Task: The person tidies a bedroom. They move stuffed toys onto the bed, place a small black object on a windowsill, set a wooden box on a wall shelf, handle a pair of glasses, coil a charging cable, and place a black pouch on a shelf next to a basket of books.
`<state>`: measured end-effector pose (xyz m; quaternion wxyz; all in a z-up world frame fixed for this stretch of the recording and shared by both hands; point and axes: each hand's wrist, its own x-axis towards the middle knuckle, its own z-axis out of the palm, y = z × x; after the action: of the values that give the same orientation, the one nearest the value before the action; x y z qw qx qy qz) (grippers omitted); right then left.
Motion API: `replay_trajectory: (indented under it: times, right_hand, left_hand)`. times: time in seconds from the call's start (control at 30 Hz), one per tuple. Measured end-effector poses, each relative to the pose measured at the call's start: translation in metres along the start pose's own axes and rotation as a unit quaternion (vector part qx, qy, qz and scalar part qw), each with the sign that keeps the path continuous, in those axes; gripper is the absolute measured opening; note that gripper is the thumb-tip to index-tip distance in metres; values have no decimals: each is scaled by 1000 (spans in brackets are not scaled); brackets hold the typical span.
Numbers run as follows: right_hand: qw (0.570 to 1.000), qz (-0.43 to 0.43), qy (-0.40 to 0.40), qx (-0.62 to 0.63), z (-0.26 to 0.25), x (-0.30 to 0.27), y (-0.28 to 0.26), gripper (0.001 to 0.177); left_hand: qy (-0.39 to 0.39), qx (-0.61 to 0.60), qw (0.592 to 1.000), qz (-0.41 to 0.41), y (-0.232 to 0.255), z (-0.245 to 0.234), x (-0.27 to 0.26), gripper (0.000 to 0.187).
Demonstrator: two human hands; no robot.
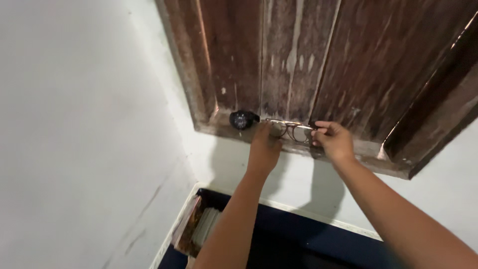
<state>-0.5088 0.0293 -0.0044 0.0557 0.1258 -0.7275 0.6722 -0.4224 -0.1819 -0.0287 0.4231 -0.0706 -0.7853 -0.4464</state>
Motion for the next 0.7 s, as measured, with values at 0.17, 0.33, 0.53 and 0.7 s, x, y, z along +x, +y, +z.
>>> replay_trajectory:
  times: [0.17,0.33,0.53,0.7]
  right_hand:
    - [996,28,80,-13,23,9,6,24]
    - [995,25,98,-6,30,-2,-6,21]
    - [992,-8,116,-47,39,-15,-17,21]
    - [991,-10,118,-66,36,-18,-17,25]
  left_hand:
    - [-60,-92,991,-78,-25,5,8,64]
    - [-83,-128,986,-68,-26,-4,11,62]
    - [-97,-66,988,-104,-27,-8,17,65]
    - [-87,-36,995,-35,-29,-11,13,63]
